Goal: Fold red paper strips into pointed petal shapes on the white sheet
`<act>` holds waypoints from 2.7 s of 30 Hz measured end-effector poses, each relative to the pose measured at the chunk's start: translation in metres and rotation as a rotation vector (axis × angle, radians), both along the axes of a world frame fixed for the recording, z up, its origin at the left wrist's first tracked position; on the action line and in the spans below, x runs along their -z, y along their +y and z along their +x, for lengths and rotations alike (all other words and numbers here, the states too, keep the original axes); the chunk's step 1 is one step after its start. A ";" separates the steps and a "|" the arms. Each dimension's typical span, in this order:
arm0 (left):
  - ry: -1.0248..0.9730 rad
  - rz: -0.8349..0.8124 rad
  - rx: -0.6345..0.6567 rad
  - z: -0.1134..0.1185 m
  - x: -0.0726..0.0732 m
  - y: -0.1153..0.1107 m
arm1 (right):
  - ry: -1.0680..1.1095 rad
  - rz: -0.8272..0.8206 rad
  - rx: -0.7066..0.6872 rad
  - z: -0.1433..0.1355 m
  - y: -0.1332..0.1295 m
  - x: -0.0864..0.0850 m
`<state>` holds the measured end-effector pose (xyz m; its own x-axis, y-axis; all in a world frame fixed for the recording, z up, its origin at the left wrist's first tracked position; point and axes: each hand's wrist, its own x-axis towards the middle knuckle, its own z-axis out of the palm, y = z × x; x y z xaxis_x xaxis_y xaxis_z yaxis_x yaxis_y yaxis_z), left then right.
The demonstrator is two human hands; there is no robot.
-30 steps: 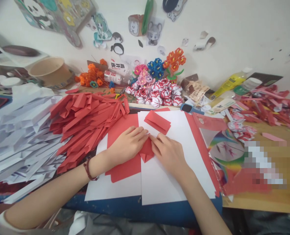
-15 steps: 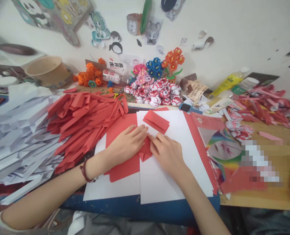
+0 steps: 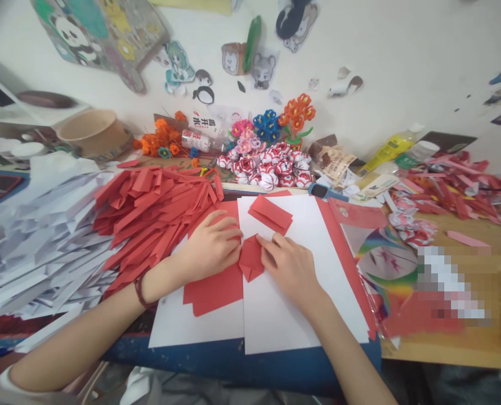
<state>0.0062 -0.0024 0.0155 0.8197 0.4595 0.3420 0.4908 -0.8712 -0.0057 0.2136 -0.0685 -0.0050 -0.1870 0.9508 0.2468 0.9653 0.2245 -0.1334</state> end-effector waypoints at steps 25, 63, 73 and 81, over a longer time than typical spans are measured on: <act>-0.113 -0.658 -0.127 0.000 -0.001 -0.014 | 0.455 -0.344 -0.261 0.014 0.057 -0.016; -0.309 -0.589 -0.228 -0.022 0.009 0.011 | 0.700 -0.292 -0.111 0.009 0.047 -0.002; -0.447 -0.664 -0.252 -0.015 0.014 0.008 | 0.685 -0.194 -0.093 0.000 0.044 -0.005; -0.425 -0.568 -0.186 -0.005 0.018 0.009 | 0.572 -0.212 -0.089 0.009 0.048 -0.008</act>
<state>0.0007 0.0069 -0.0023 0.5608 0.7790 0.2806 0.4901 -0.5854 0.6459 0.2230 -0.0208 0.0030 -0.1619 0.9770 0.1389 0.7060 0.2130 -0.6754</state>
